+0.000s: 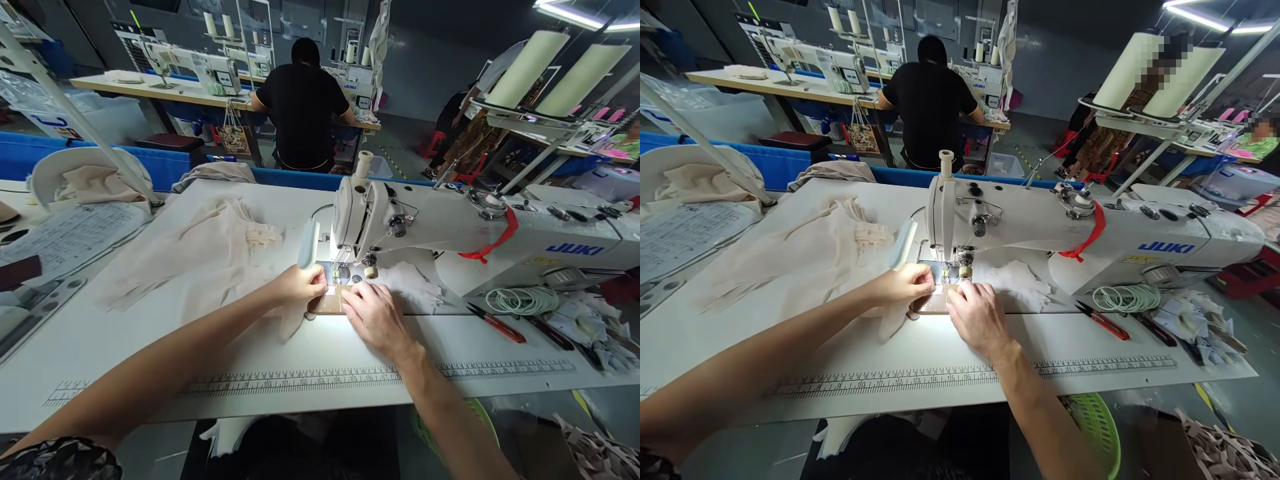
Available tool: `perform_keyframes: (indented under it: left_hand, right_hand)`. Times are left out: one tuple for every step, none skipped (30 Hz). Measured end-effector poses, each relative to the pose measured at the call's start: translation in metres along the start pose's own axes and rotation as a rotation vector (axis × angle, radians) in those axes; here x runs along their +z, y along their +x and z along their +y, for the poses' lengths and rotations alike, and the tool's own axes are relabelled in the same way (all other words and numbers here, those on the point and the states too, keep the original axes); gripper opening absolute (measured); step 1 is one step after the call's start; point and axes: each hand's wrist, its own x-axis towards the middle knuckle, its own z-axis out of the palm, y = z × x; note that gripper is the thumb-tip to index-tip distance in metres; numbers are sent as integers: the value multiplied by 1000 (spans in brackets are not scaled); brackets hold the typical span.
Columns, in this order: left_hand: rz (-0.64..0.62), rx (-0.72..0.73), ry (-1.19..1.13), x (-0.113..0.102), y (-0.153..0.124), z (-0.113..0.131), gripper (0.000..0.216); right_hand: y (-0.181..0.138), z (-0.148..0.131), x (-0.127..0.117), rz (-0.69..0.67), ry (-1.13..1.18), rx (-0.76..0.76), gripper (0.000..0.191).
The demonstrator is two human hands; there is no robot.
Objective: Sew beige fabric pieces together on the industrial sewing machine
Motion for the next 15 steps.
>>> perform_keyframes:
  left_hand:
    - [0, 11, -2, 0, 1, 0, 19]
    - [2, 19, -1, -1, 2, -1, 19]
    - [4, 24, 0, -1, 3, -2, 19]
    - [6, 25, 2, 0, 4, -4, 20]
    - [7, 25, 3, 0, 5, -5, 20]
    - [7, 23, 4, 0, 5, -6, 21]
    - [7, 21, 5, 1, 5, -7, 21]
    - [6, 21, 5, 1, 5, -7, 22]
    - [5, 21, 6, 1, 5, -6, 22]
    - [3, 20, 6, 1, 4, -5, 21]
    - [0, 17, 8, 1, 4, -4, 21]
    - [-3, 12, 14, 0, 3, -2, 20]
    - [-11, 7, 29, -1, 2, 0, 20]
    - [-15, 6, 63, -2, 2, 2, 19]
    - [-4, 14, 123, -3, 0, 4, 17]
  right_hand:
    - [0, 0, 0, -5, -4, 9, 26]
    - [0, 0, 0, -8, -10, 13, 26]
    - [0, -1, 0, -9, -19, 14, 26]
    - [1, -1, 0, -7, -27, 12, 26]
    - [1, -2, 1, -4, -34, 9, 27]
    - [2, -2, 1, -2, -37, 6, 28]
    - [3, -3, 1, -1, -39, 2, 29]
    - [3, -3, 2, -3, -40, -1, 29]
    - [4, -4, 2, -6, -44, -4, 30]
    - [4, -5, 2, -8, -51, -7, 30]
    - [4, -5, 2, -9, -63, -10, 29]
    - [4, -6, 2, -10, -78, -17, 29]
    - [5, -6, 2, -14, -95, -26, 28]
    - [5, -6, 2, -18, -115, -37, 28]
    - [6, -6, 2, -25, -132, -50, 29]
